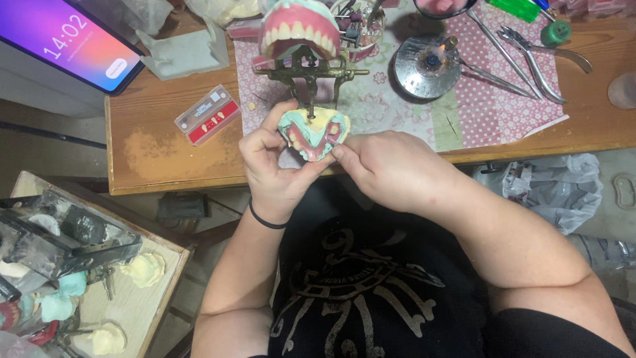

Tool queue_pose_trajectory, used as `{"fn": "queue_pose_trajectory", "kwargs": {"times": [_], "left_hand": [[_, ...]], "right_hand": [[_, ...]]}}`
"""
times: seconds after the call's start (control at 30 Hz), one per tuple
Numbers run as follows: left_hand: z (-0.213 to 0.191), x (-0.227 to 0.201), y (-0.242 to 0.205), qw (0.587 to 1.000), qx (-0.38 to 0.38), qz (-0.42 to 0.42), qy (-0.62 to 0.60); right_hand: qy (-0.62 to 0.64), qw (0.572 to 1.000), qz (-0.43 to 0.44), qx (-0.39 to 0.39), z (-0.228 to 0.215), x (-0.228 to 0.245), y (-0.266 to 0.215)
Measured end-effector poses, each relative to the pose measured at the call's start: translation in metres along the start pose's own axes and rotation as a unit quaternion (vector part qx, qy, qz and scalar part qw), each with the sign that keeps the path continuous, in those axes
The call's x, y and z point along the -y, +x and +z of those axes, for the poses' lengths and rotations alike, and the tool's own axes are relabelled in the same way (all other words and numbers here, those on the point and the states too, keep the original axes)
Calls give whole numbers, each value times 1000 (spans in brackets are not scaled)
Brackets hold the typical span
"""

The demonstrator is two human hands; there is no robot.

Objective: The person assembles a dental model by placing small tooth-like pieces into a mounted lower jaw mold. They use pliers and a metal probe to adjust and position the pieces, repeatedly picking up and placing components while working at a cluttered workbench.

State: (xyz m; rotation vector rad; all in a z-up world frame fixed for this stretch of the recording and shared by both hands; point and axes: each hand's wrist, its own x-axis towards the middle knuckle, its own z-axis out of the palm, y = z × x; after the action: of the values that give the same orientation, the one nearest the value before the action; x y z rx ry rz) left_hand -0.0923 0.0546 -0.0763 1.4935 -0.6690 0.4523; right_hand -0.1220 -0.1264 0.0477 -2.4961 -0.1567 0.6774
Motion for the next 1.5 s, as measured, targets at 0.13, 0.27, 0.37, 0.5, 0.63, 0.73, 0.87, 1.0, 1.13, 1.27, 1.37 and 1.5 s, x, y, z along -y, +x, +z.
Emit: {"fn": "queue_pose_trajectory", "kwargs": {"times": [0.13,0.27,0.37,0.5,0.63,0.73,0.87,1.0,1.13,1.27,1.37,1.5], "left_hand": [[1,1,-2,1000,-5,1,9],[2,-1,-1,1000,3,9,26],[2,0,0,999,11,18,46],[-2,3,-3,997,32,8,71],[-3,-2,2,996,36,-1,77],[-7,-2,6,998,53,-40,15],[-14,-8,11,978,69,-156,-121],[-16,-9,15,956,75,-217,-182],[-13,-16,18,968,91,-208,-107],[-5,-16,16,977,103,-186,7],[0,-13,14,976,100,-185,65],[2,-15,16,965,105,-202,132]], "right_hand": [[73,997,-6,12,10,-18,12],[158,986,-21,42,18,-38,24],[213,974,-56,59,26,-53,33],[338,930,-113,93,30,-64,34],[339,929,-130,77,14,-70,22],[383,909,-165,18,9,-88,7],[280,946,-161,-31,-5,-101,-18],[165,982,-45,-76,-16,-107,-39],[145,980,44,-131,-18,-118,-57],[101,960,112,-237,-18,-155,-76],[19,950,149,-274,-17,-196,-89],[-44,924,254,-283,-23,-212,-103]]}}
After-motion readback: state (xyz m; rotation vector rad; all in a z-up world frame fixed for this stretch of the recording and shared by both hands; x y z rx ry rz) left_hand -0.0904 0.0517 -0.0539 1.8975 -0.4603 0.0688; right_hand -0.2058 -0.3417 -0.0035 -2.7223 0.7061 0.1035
